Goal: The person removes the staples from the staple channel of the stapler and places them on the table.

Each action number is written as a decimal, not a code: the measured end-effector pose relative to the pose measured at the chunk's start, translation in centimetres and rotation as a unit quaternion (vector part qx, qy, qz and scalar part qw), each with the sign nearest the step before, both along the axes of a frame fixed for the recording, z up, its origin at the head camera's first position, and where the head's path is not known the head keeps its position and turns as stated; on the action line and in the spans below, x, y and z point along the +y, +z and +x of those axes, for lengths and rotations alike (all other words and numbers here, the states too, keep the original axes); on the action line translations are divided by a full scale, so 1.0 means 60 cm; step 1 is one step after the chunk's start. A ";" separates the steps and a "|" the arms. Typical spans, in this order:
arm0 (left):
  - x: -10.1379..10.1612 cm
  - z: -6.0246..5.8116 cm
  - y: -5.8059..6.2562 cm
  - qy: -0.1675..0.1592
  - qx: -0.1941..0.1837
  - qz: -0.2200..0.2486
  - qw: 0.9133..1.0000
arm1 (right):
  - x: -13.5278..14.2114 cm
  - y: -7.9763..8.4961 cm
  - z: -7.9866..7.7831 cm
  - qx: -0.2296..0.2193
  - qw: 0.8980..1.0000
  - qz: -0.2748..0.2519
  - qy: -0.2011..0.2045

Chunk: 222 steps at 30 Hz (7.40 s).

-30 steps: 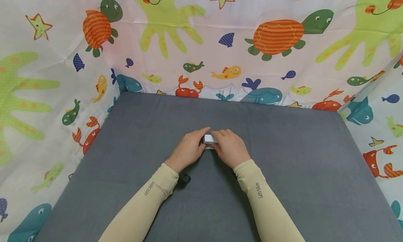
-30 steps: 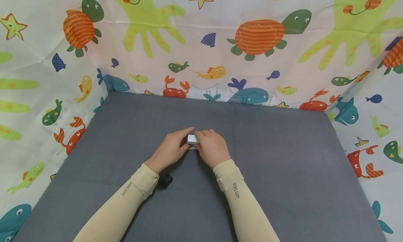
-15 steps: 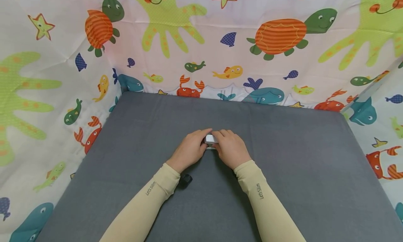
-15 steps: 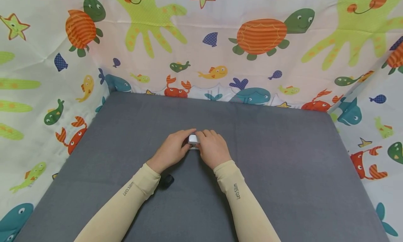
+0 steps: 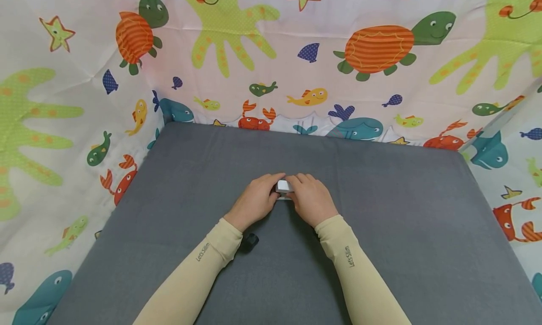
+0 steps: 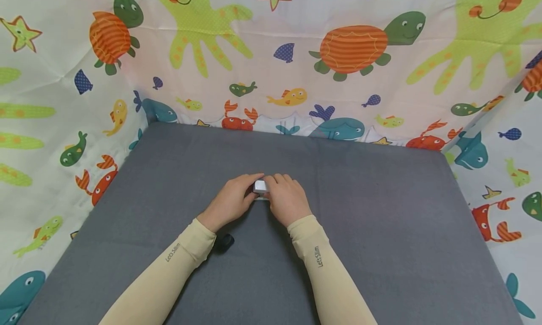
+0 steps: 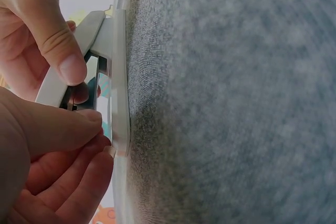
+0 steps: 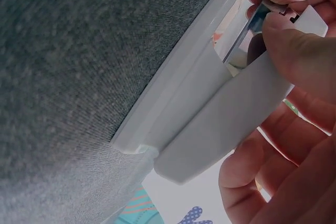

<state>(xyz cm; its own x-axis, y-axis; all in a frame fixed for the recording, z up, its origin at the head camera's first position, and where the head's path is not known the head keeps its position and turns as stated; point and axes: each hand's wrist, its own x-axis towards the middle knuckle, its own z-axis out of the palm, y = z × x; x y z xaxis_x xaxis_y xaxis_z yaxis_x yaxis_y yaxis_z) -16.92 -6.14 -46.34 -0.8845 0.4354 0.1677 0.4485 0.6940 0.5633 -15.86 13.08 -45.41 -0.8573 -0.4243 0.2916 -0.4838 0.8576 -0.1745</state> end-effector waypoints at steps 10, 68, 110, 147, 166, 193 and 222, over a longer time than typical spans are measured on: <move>-0.001 -0.005 -0.004 0.008 -0.002 -0.004 1.000 | 0.007 0.013 -0.001 -0.031 0.999 -0.020 -0.004; -0.005 -0.005 0.002 0.004 -0.016 0.020 1.000 | 0.079 0.070 -0.006 -0.150 0.979 -0.127 -0.061; -0.006 -0.008 -0.002 0.001 -0.029 0.037 0.999 | 0.174 0.088 -0.007 -0.223 0.954 -0.169 -0.104; -0.004 -0.006 0.000 0.003 -0.033 0.024 0.999 | 0.222 0.063 -0.014 -0.287 0.939 -0.100 -0.163; -0.004 -0.011 -0.001 0.010 -0.036 0.022 0.999 | 0.125 0.081 -0.010 -0.118 0.970 -0.157 -0.141; -0.004 -0.014 -0.002 -0.001 -0.024 0.017 1.000 | -0.006 0.013 0.004 -0.119 0.978 -0.134 -0.102; -0.005 -0.014 0.000 -0.004 -0.027 0.016 1.000 | -0.019 0.012 0.001 -0.109 0.974 -0.146 -0.131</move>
<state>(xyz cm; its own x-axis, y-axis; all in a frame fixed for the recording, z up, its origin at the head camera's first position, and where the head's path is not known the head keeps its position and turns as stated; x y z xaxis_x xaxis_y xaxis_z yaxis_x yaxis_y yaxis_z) -17.76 -6.46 -46.35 -0.8889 0.4379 0.1346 0.4230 0.6715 0.6085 -15.78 11.94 -44.70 -0.9802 -0.1080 0.1660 -0.1784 0.8454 -0.5034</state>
